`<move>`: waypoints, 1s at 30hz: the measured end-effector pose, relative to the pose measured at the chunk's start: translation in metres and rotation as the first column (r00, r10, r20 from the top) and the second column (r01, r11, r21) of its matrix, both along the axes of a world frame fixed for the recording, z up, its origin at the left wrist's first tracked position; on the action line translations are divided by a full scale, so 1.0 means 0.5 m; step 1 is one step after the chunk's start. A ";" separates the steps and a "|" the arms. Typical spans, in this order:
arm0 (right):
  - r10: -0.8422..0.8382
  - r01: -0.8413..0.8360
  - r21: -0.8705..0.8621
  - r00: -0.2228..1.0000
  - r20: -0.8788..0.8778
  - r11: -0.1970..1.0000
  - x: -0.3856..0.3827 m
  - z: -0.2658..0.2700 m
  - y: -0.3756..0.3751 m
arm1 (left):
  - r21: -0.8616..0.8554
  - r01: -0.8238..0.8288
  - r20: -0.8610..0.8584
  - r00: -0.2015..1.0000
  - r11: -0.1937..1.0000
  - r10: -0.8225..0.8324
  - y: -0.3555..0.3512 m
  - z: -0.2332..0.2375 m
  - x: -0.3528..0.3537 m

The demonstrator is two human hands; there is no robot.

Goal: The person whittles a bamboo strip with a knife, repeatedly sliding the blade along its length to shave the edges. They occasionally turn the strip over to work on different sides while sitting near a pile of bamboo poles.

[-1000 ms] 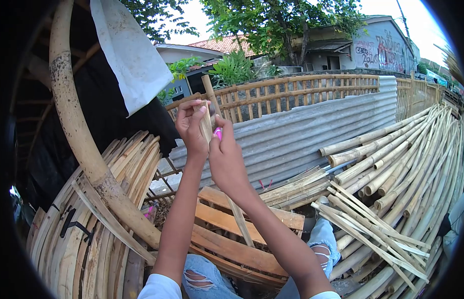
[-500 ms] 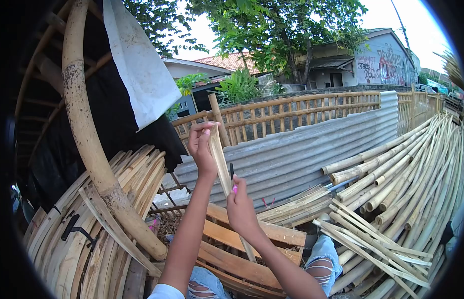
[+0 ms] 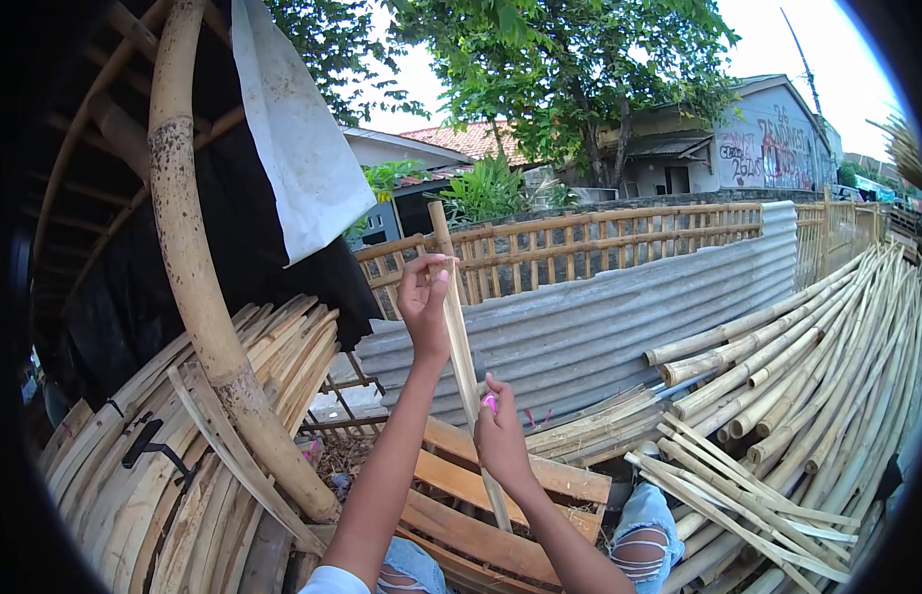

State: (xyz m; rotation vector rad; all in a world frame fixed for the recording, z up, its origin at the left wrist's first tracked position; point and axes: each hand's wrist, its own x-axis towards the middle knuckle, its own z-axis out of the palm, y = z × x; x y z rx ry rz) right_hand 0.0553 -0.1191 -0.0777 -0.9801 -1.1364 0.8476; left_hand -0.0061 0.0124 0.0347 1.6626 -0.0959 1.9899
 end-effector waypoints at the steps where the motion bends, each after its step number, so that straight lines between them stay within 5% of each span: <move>1: -0.001 0.002 -0.019 1.000 0.023 1.000 0.002 0.007 0.003 | -0.016 0.018 -0.006 1.000 1.000 -0.018 0.001 -0.002 0.002; 4: -0.125 0.098 0.218 0.986 0.110 0.971 0.001 0.054 0.020 | -0.052 0.071 -0.004 0.997 0.996 -0.071 -0.005 -0.006 0.012; 6: -0.103 0.082 0.201 0.990 0.099 0.976 0.003 0.049 0.024 | 0.003 0.012 -0.001 1.000 1.000 -0.012 -0.019 -0.003 0.017; 8: -0.252 0.222 0.149 0.941 0.226 0.964 -0.013 -0.053 0.034 | -0.061 0.010 -0.021 1.000 0.998 -0.012 -0.027 0.000 0.006; 9: -0.150 0.169 -0.069 0.963 0.223 0.983 -0.017 -0.084 0.001 | -0.106 0.007 -0.030 1.000 0.994 -0.010 -0.025 0.000 0.001; 11: -0.064 0.100 -0.206 0.983 0.174 0.973 -0.007 -0.188 -0.015 | -0.102 0.003 -0.026 1.000 0.995 -0.005 -0.011 -0.002 -0.006; 14: 0.058 -0.069 -0.382 0.997 -0.042 0.922 0.005 -0.155 -0.027 | -0.040 -0.052 -0.046 0.998 0.998 0.050 -0.010 0.004 0.010; 16: -0.025 0.015 -0.170 0.998 -0.060 0.985 -0.002 -0.084 -0.026 | -0.050 0.041 0.055 0.998 0.998 -0.039 -0.038 0.010 0.027; 19: -0.030 0.022 -0.097 0.995 -0.090 0.995 -0.009 -0.042 -0.036 | -0.044 0.003 0.017 1.000 0.999 -0.002 -0.024 0.003 0.030; 22: -0.184 0.202 -0.151 0.974 0.130 0.968 -0.024 -0.289 -0.011 | -0.022 -0.049 -0.027 0.998 0.999 0.049 -0.022 0.006 0.020; 24: -0.164 0.180 -0.310 0.984 0.075 0.934 -0.025 -0.372 -0.041 | -0.017 -0.036 -0.039 0.999 0.999 0.036 -0.035 0.006 0.015; 26: -0.017 -0.142 -0.487 0.951 -0.308 0.862 -0.003 -0.348 -0.064 | 0.022 -0.024 -0.017 1.000 0.999 0.024 -0.029 0.003 0.016; 30: -0.003 -0.033 -0.238 0.989 -0.150 0.971 -0.001 -0.174 -0.069 | 0.037 0.029 -0.006 1.000 0.999 -0.028 -0.013 -0.001 0.016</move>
